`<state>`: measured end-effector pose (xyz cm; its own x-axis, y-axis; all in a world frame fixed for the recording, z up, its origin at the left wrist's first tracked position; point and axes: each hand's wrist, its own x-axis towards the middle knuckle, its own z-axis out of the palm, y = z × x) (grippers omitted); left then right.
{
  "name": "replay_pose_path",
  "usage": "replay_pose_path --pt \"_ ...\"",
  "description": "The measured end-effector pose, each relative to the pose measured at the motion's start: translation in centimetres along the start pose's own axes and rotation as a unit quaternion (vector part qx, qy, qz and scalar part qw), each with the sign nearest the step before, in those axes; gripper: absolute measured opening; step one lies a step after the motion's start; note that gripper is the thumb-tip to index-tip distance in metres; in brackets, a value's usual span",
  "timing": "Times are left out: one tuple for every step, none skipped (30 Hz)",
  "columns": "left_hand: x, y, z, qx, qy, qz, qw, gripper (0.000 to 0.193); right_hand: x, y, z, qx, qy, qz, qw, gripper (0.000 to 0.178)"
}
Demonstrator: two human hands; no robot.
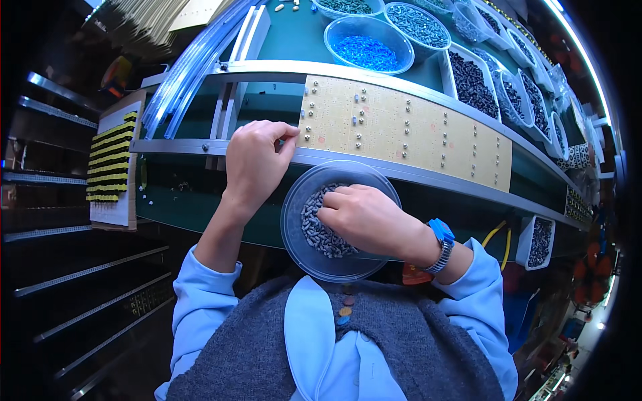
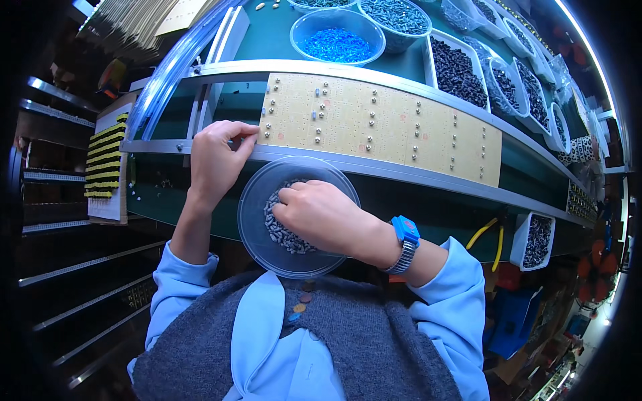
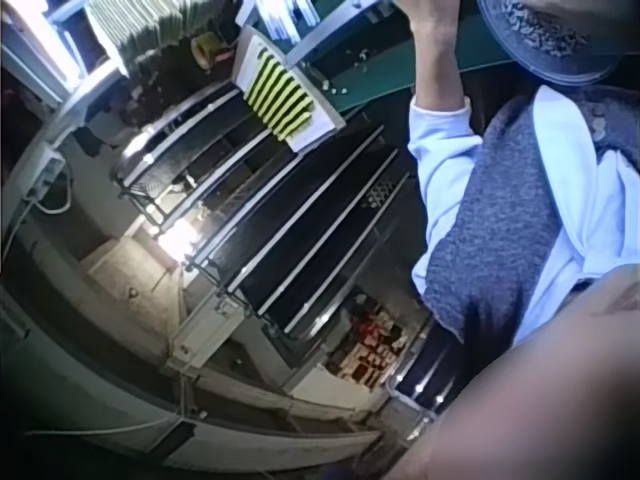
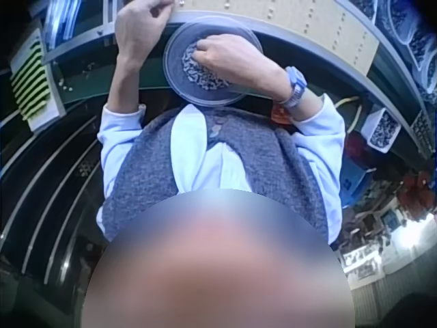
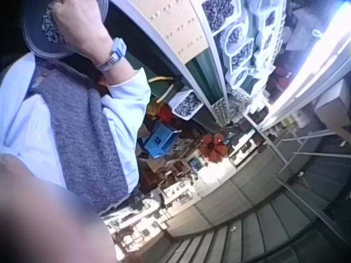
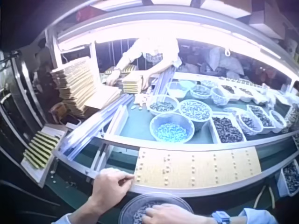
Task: The person places small electronic components by hand from component bins into a circuit board template at an assembly station.
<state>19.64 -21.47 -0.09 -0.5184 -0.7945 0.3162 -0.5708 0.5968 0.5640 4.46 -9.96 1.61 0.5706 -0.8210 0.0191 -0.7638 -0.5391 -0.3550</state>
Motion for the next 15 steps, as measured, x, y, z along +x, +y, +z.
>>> replay_pose_path --pt "0.0 -0.1 0.0 -0.003 -0.004 0.014 1.0 0.011 -0.1 0.0 0.0 0.002 0.005 -0.003 1.0 0.005" --pt "0.0 -0.1 0.0 -0.006 -0.009 0.028 1.0 0.01 -0.2 0.0 0.1 0.005 0.011 -0.007 1.0 0.005" --pt "0.0 -0.2 0.0 -0.008 -0.013 0.042 0.999 0.01 -0.3 0.0 0.2 0.007 0.016 -0.011 1.0 0.006" --pt "0.0 -0.3 -0.1 -0.012 -0.018 0.055 0.998 0.01 -0.4 0.0 0.3 0.009 0.021 -0.014 1.0 0.008" --pt "0.2 -0.3 -0.2 -0.01 -0.017 0.055 0.998 0.01 -0.4 -0.1 0.3 0.009 0.022 -0.015 1.0 0.008" --pt "0.4 -0.4 -0.4 -0.022 -0.034 0.056 0.998 0.01 -0.4 -0.1 0.3 0.021 0.02 -0.008 1.0 0.008" --pt "0.7 -0.6 -0.6 -0.035 -0.052 0.056 0.996 0.01 -0.5 -0.2 0.3 0.034 0.019 -0.001 0.999 0.009" --pt "1.0 -0.9 -0.8 -0.047 -0.07 0.056 0.995 0.01 -0.5 -0.2 0.4 0.047 0.017 0.007 0.999 0.01" --pt "1.3 -1.1 -0.9 -0.06 -0.088 0.055 0.993 0.01 -0.5 -0.2 0.5 0.061 0.014 0.015 0.998 0.011" --pt "1.4 -1.3 -0.9 -0.062 -0.091 0.054 0.993 0.01 -0.6 -0.2 0.5 0.063 0.013 0.017 0.998 0.011" --pt "1.5 -1.5 -0.9 -0.065 -0.09 0.061 0.992 0.01 -0.6 -0.2 0.5 0.061 0.02 0.018 0.998 0.012" --pt "1.6 -1.7 -0.9 -0.068 -0.09 0.069 0.991 0.01 -0.6 -0.3 0.5 0.059 0.027 0.019 0.998 0.013" --pt "1.6 -1.9 -0.9 -0.072 -0.09 0.076 0.99 0.01 -0.7 -0.3 0.4 0.057 0.033 0.021 0.998 0.014" --pt "1.6 -2.0 -0.8 -0.075 -0.089 0.084 0.99 0.01 -0.7 -0.3 0.4 0.055 0.04 0.022 0.997 0.015" --pt "1.6 -2.0 -0.8 -0.076 -0.09 0.082 0.99 0.01 -0.7 -0.3 0.2 0.056 0.038 0.022 0.997 0.015"
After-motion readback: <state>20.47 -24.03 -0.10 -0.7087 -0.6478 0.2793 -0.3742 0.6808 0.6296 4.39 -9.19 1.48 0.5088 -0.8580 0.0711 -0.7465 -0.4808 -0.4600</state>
